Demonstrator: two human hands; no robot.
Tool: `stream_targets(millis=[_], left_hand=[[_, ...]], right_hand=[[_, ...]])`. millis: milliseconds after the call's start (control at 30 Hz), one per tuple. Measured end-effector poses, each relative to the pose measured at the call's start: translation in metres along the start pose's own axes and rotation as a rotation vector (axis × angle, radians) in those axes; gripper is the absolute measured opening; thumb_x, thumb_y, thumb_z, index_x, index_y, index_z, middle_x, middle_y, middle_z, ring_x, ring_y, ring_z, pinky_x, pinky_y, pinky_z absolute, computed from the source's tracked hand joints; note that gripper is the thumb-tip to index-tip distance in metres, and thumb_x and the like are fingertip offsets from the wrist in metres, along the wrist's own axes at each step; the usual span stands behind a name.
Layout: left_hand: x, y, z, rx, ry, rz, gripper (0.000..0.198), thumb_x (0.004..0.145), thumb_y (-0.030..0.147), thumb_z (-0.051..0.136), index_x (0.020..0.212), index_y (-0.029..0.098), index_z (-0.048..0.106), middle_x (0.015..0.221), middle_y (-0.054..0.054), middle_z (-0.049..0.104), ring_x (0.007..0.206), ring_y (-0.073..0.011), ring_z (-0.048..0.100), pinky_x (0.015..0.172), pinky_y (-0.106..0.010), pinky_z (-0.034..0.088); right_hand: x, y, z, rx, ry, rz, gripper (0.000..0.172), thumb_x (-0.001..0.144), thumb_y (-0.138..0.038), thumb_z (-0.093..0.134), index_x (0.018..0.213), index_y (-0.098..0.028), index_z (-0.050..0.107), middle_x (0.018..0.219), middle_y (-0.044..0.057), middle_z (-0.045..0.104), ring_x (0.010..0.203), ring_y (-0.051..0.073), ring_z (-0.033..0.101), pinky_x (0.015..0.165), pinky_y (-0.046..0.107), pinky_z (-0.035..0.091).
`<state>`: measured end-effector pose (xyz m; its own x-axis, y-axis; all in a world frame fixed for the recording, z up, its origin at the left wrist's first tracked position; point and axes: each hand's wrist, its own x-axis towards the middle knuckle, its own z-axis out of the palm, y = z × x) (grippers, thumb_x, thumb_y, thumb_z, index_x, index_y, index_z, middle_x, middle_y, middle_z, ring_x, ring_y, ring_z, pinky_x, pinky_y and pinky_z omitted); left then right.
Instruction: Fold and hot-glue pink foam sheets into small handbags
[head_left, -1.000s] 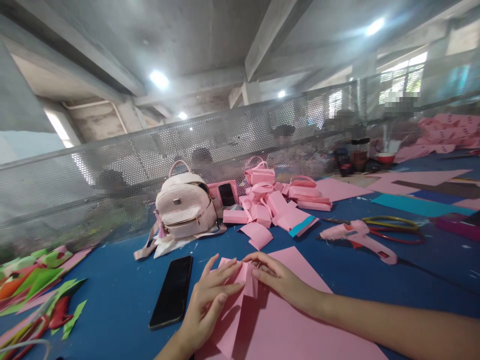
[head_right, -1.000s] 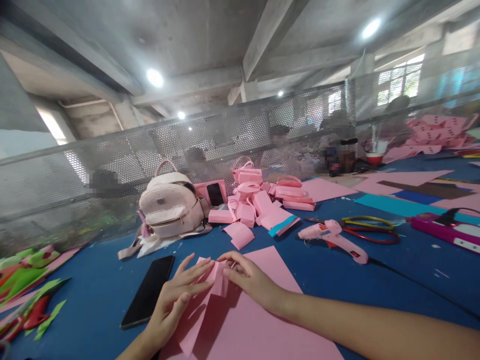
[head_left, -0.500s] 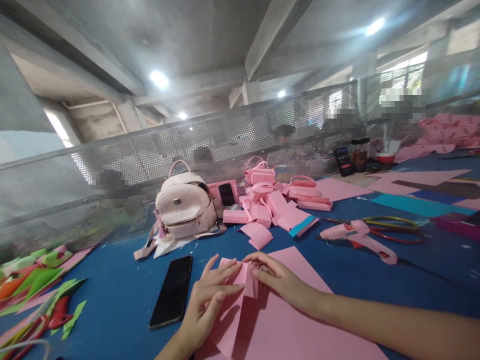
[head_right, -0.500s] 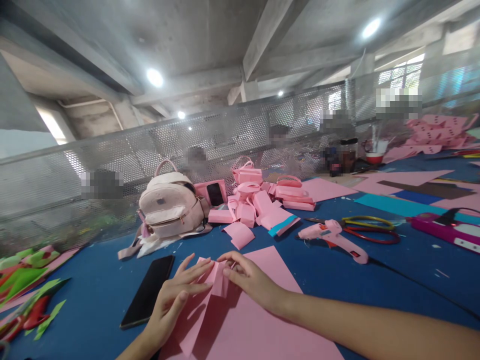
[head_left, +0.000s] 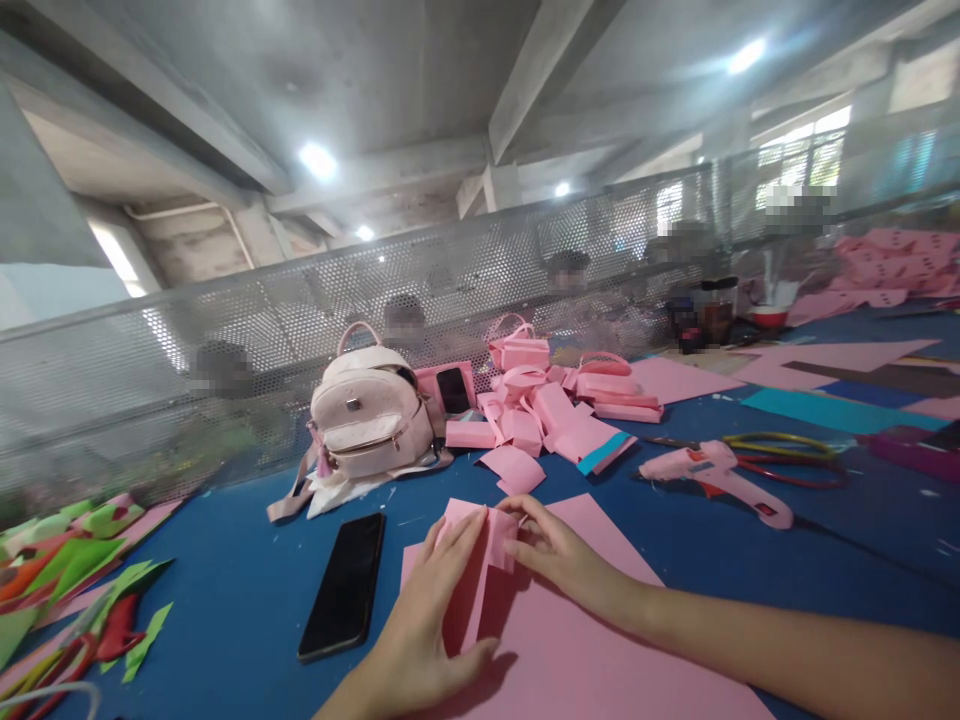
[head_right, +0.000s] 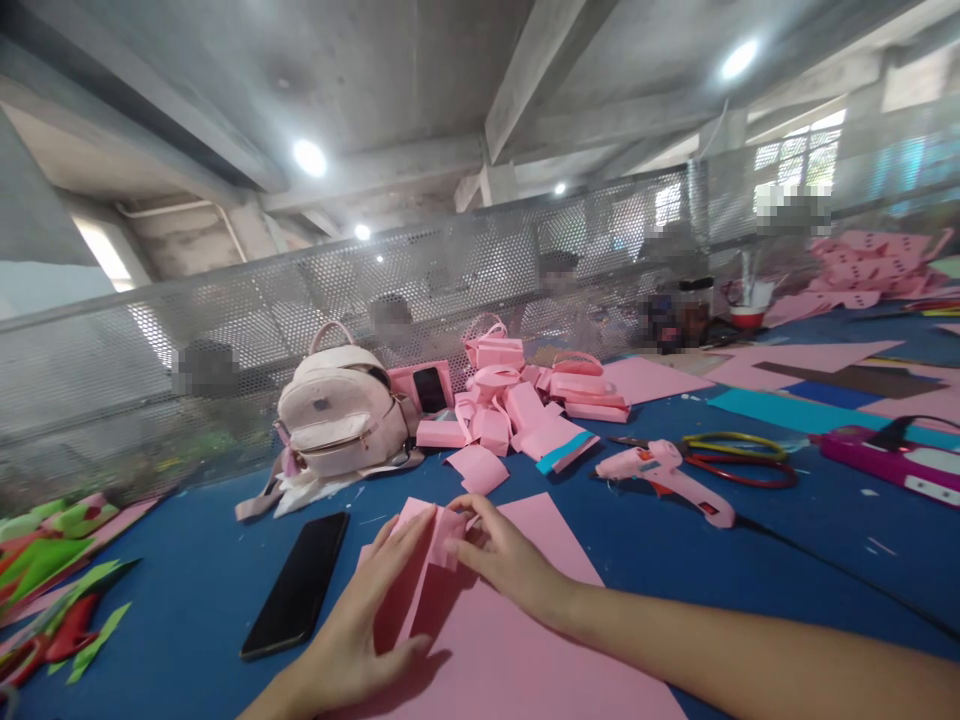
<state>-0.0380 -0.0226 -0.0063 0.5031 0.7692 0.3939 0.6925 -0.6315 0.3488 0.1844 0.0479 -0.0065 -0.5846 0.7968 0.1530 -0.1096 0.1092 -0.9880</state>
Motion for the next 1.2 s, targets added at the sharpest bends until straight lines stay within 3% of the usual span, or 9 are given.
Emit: stream_targets(millis=[133,300,500,733,933,1200], left_hand=[[0.005,0.008,0.002,-0.023,0.065,-0.058,0.082,0.087,0.014,0.053,0.156,0.03,0.012,0.16,-0.007,0.03,0.147,-0.0284,0.028,0.119,-0.057,0.022],[0.007,0.002,0.006,-0.145,0.158,-0.193,0.075,0.075,-0.002,0.044,0.143,0.027,0.042,0.145,-0.005,0.054,0.134,-0.0216,0.051,0.111,-0.042,0.044],[0.007,-0.007,0.004,-0.319,0.264,-0.331,0.047,0.083,0.001,0.041,0.119,0.026,0.058,0.123,-0.002,0.07,0.118,-0.0159,0.064,0.1,-0.03,0.051],[0.007,0.001,0.002,-0.392,0.244,-0.292,0.04,0.089,0.007,0.046,0.119,0.029,0.06,0.124,0.001,0.07,0.118,-0.0137,0.064,0.101,-0.025,0.049],[0.008,0.001,0.003,-0.379,0.245,-0.241,0.028,0.096,0.019,0.045,0.117,0.027,0.061,0.123,-0.002,0.071,0.116,-0.0148,0.066,0.101,-0.027,0.05],[0.008,0.003,0.004,-0.359,0.264,-0.25,0.023,0.094,0.019,0.048,0.11,0.023,0.064,0.117,-0.005,0.074,0.111,-0.018,0.069,0.095,-0.03,0.055]], right_hand=[[0.0,0.0,0.002,-0.006,-0.013,-0.014,0.052,0.08,-0.048,0.073,0.119,-0.025,0.046,0.104,0.002,0.052,0.08,0.016,0.057,0.067,0.029,0.048],[0.0,-0.002,0.002,-0.097,-0.011,-0.026,0.05,0.084,-0.053,0.067,0.118,-0.023,0.047,0.097,0.001,0.05,0.08,0.016,0.055,0.072,0.031,0.048],[-0.001,-0.005,0.001,-0.198,-0.013,-0.066,0.036,0.088,-0.05,0.064,0.107,-0.021,0.052,0.095,0.0,0.05,0.081,0.015,0.048,0.073,0.029,0.042],[-0.004,-0.006,-0.002,-0.246,-0.004,-0.152,0.035,0.084,-0.038,0.072,0.113,-0.025,0.056,0.107,0.001,0.052,0.087,0.016,0.051,0.077,0.028,0.044],[-0.003,-0.007,0.0,-0.196,-0.038,-0.158,0.025,0.083,-0.036,0.073,0.102,-0.023,0.063,0.098,0.0,0.049,0.084,0.014,0.052,0.077,0.026,0.047],[-0.002,-0.006,0.0,-0.197,-0.035,-0.16,0.017,0.084,-0.028,0.07,0.099,-0.023,0.064,0.096,0.0,0.052,0.084,0.015,0.053,0.077,0.027,0.047]])
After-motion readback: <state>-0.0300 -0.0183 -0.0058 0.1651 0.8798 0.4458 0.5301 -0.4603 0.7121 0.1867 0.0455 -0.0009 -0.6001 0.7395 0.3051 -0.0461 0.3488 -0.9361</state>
